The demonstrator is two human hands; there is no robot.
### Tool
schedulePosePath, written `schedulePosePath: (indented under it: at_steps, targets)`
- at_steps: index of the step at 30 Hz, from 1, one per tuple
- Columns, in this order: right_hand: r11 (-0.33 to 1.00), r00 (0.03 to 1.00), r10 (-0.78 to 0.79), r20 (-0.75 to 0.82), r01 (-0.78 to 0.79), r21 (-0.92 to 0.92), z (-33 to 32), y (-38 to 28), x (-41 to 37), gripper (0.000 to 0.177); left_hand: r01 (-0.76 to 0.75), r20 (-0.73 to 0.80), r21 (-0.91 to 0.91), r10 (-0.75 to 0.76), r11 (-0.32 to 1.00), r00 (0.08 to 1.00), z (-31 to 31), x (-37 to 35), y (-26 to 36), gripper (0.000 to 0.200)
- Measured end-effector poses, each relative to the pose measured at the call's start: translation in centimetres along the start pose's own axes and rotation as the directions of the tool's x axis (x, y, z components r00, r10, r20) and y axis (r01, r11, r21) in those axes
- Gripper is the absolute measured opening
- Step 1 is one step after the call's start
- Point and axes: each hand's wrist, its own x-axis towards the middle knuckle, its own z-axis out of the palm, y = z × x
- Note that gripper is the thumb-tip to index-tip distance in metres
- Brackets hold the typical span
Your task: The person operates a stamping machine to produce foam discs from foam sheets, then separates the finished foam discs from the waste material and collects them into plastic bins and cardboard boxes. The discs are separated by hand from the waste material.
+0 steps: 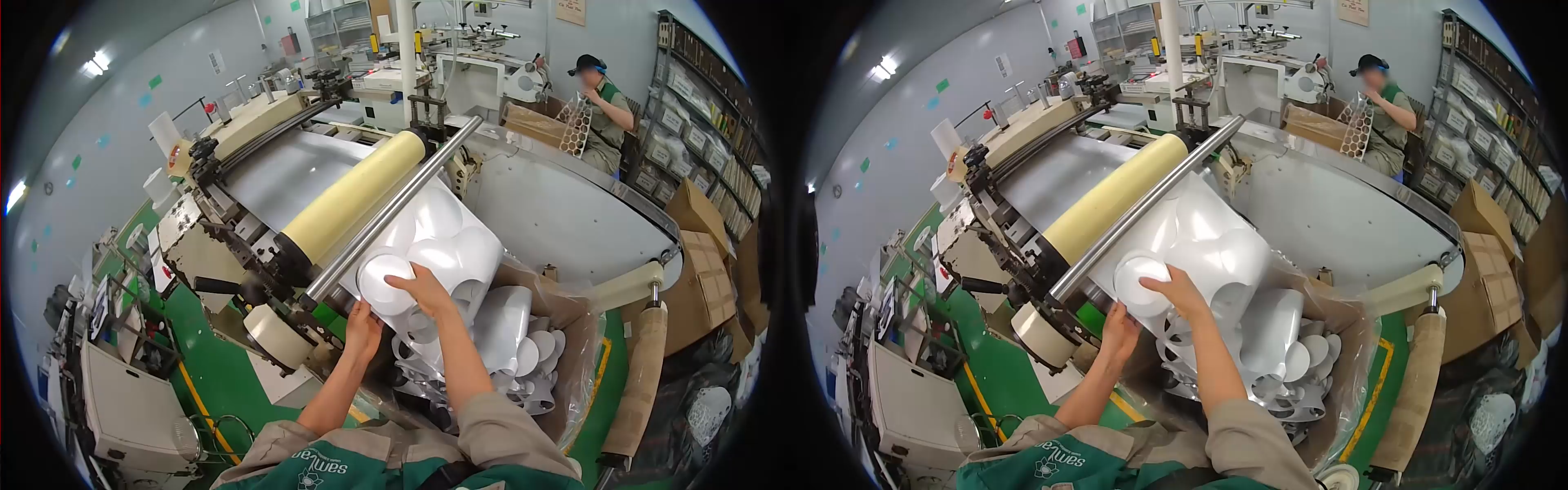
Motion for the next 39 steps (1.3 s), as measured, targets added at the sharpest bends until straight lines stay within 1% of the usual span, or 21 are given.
schedulePosePath:
  at_steps: [3, 5, 7, 9, 11, 13, 14, 15, 17, 19, 20, 22, 25, 29, 31, 33, 35, 36, 37, 38, 39]
  targets:
    - [0.941, 0.999, -0.04, -0.013, 0.042, 0.336, -0.9, 2.9, -1.0, 0.046, 0.032, 0.066, 0.11, -0.039, 0.993, 0.997, 0.0, -0.3, 0.5, 0.03]
    - [0.842, 0.99, 0.034, -0.14, 0.047, 0.538, -2.9, 6.6, -1.7, 0.046, 0.02, 0.087, 0.115, -0.03, 0.993, 0.996, 1.5, -0.7, 1.7, 0.045]
    - [0.652, 0.974, 0.039, -0.221, 0.143, 0.745, -5.1, 9.5, -3.0, 0.042, -0.027, -0.023, 0.131, 0.031, 0.991, 0.999, 1.8, 0.0, 3.1, 0.048]
    - [0.468, 0.941, 0.14, -0.309, 0.212, 0.858, -7.6, 10.3, -4.5, 0.039, -0.055, 0.007, 0.06, 0.054, 0.997, 0.998, 0.9, 0.5, 4.4, 0.045]
    - [0.45, 0.887, 0.097, -0.451, 0.365, 0.815, -9.0, 9.4, -5.8, 0.034, -0.111, 0.015, 0.07, 0.111, 0.991, 0.994, 1.0, 0.8, 5.2, 0.041]
    - [0.466, 0.882, 0.05, -0.468, 0.394, 0.792, -8.8, 6.3, -7.2, 0.04, -0.117, -0.009, 0.011, 0.117, 0.993, 0.993, 0.1, 1.7, 5.4, 0.038]
    - [0.564, 0.894, -0.036, -0.447, 0.387, 0.73, -8.3, 4.9, -7.6, 0.039, -0.151, 0.0, 0.034, 0.151, 0.988, 0.988, 0.1, 1.9, 5.3, 0.037]
    - [0.651, 0.903, -0.118, -0.414, 0.385, 0.654, -7.6, 3.6, -7.7, 0.039, -0.132, -0.088, 0.026, 0.134, 0.991, 0.987, 0.7, 2.0, 5.1, 0.038]
    - [0.804, 0.908, -0.186, -0.376, 0.36, 0.472, -4.8, 0.8, -7.0, 0.041, -0.107, -0.095, 0.067, 0.113, 0.992, 0.989, 0.9, 2.5, 4.3, 0.039]
    - [0.944, 0.939, -0.228, -0.259, 0.279, 0.178, -2.6, -0.8, -5.3, 0.045, -0.078, -0.064, 0.028, 0.08, 0.997, 0.995, 2.0, 1.7, 3.5, 0.039]
    - [0.959, 0.939, -0.218, -0.265, 0.257, 0.122, -1.0, -1.9, -4.6, 0.045, -0.065, -0.048, 0.01, 0.065, 0.998, 0.997, 2.4, 1.4, 3.1, 0.038]
    - [0.985, 0.972, -0.174, -0.156, 0.171, -0.032, 0.8, -2.8, -2.4, 0.046, -0.044, -0.055, 0.012, 0.045, 0.999, 0.998, 2.5, 0.8, 2.3, 0.037]
    - [0.999, 0.999, -0.048, 0.01, 0.048, 0.013, 1.3, -0.5, 0.4, 0.047, -0.031, -0.105, 0.054, 0.037, 0.998, 0.994, 1.4, 0.4, 1.5, 0.034]
    - [0.978, 0.995, -0.066, -0.075, 0.08, 0.194, -1.0, 3.9, -0.5, 0.051, 0.011, -0.084, 0.098, -0.003, 0.995, 0.996, 1.0, 0.5, 2.2, 0.039]
    - [0.929, 0.972, 0.052, -0.227, 0.036, 0.369, -4.5, 8.5, -1.2, 0.054, 0.007, -0.036, 0.092, -0.003, 0.996, 0.999, 1.5, 0.3, 2.8, 0.042]
    - [0.937, 0.901, 0.133, -0.412, 0.022, 0.349, -9.3, 13.4, -3.0, 0.055, -0.035, -0.027, 0.084, 0.037, 0.996, 0.999, 1.3, 0.5, 3.4, 0.044]
    - [0.876, 0.801, 0.235, -0.55, 0.071, 0.477, -12.7, 17.5, -6.8, 0.063, -0.039, -0.049, 0.075, 0.043, 0.996, 0.998, 1.3, 0.6, 4.1, 0.043]
    - [0.878, 0.656, 0.434, -0.618, -0.155, 0.453, -17.9, 23.7, -8.5, 0.071, -0.056, -0.055, 0.081, 0.061, 0.995, 0.997, 1.8, 0.3, 4.5, 0.041]
    - [0.904, 0.397, 0.372, -0.839, -0.36, 0.23, -17.3, 23.4, -11.5, 0.076, -0.06, -0.062, 0.079, 0.065, 0.995, 0.996, 1.4, 0.4, 4.3, 0.04]
    - [0.949, 0.441, 0.314, -0.841, -0.175, 0.263, -21.0, 30.0, -13.6, 0.074, -0.068, -0.064, 0.076, 0.073, 0.995, 0.995, 0.9, 0.7, 4.4, 0.039]
    - [0.971, 0.375, 0.239, -0.896, -0.079, 0.226, -20.0, 29.0, -15.9, 0.065, -0.081, -0.064, 0.072, 0.086, 0.994, 0.994, 0.8, 1.2, 4.5, 0.039]
